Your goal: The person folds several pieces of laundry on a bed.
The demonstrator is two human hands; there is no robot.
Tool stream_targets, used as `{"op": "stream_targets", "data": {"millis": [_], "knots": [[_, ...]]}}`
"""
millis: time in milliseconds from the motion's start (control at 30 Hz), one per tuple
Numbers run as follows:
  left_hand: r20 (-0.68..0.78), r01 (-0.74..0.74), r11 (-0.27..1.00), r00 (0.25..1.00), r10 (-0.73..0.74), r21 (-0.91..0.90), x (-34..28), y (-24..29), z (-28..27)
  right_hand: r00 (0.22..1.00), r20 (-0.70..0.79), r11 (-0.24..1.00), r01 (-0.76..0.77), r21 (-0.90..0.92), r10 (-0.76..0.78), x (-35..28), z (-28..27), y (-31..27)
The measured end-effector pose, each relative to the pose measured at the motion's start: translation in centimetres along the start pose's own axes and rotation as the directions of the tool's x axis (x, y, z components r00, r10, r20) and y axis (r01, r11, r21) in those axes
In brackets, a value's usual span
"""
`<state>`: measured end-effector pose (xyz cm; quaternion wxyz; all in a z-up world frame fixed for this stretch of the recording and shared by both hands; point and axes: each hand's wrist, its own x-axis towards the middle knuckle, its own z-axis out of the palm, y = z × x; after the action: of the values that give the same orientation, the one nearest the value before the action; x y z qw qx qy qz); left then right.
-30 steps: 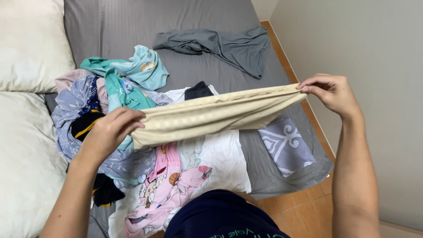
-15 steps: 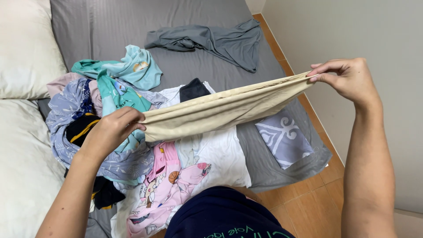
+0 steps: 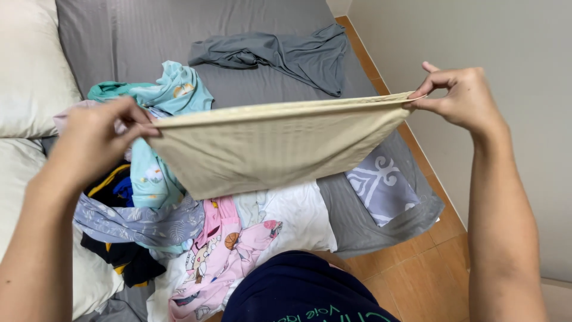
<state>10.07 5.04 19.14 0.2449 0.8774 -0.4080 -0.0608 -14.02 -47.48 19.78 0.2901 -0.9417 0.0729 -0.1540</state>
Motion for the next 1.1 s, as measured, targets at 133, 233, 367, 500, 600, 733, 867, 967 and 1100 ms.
{"op": "stream_targets", "data": {"millis": [133, 233, 367, 500, 600, 733, 867, 967, 1100], "knots": [[-0.239, -0.107, 0.994, 0.965, 0.106, 0.009, 1.2, 0.8, -1.2, 0.990, -0.084, 0.994, 0.109, -0.029, -0.111, 0.5, 0.9, -1.6], [-0.265, -0.087, 0.995, 0.960, 0.095, 0.041, 2.0, 2.9, -1.5, 0.980, -0.196, 0.983, -0.052, -0.176, 0.016, 1.2, 1.9, -3.3], [-0.481, -0.106, 0.976, 0.856, 0.187, 0.191, 2.4, 0.0, 1.4, 0.964, -0.217, 0.985, -0.132, 0.114, 0.155, 0.8, 4.8, 3.1], [-0.505, -0.054, 0.985, 0.862, -0.036, -0.162, 3.2, -1.3, 5.8, 0.804, -0.453, 0.654, 0.108, 0.749, 0.386, -0.3, 8.1, 6.2], [-0.617, -0.080, 0.980, 0.786, -0.050, -0.181, 2.7, -1.6, 6.9, 0.735, -0.527, 0.547, 0.254, 0.798, 0.427, -1.8, 9.8, 4.5], [-0.681, -0.104, 0.973, 0.729, -0.067, -0.207, 1.7, 1.7, 8.0, 0.622, -0.631, 0.567, 0.340, 0.750, 0.463, -3.8, 10.2, -0.1], [-0.774, 0.535, 0.751, 0.256, -0.579, -0.386, 2.6, 7.1, 7.1, 0.106, -0.968, 0.707, 0.666, 0.239, 0.228, -7.7, 10.2, -2.5], [-0.754, 0.938, 0.203, -0.084, -0.651, -0.279, 4.3, 10.5, 8.8, 0.123, -0.980, 0.704, 0.709, -0.024, -0.158, -15.2, 5.7, 3.0], [-0.489, 0.407, 0.781, 0.616, -0.618, -0.474, 4.3, 15.7, 11.5, 0.247, -0.944, 0.324, 0.931, 0.168, -0.219, -14.8, 3.9, -1.9]]}}
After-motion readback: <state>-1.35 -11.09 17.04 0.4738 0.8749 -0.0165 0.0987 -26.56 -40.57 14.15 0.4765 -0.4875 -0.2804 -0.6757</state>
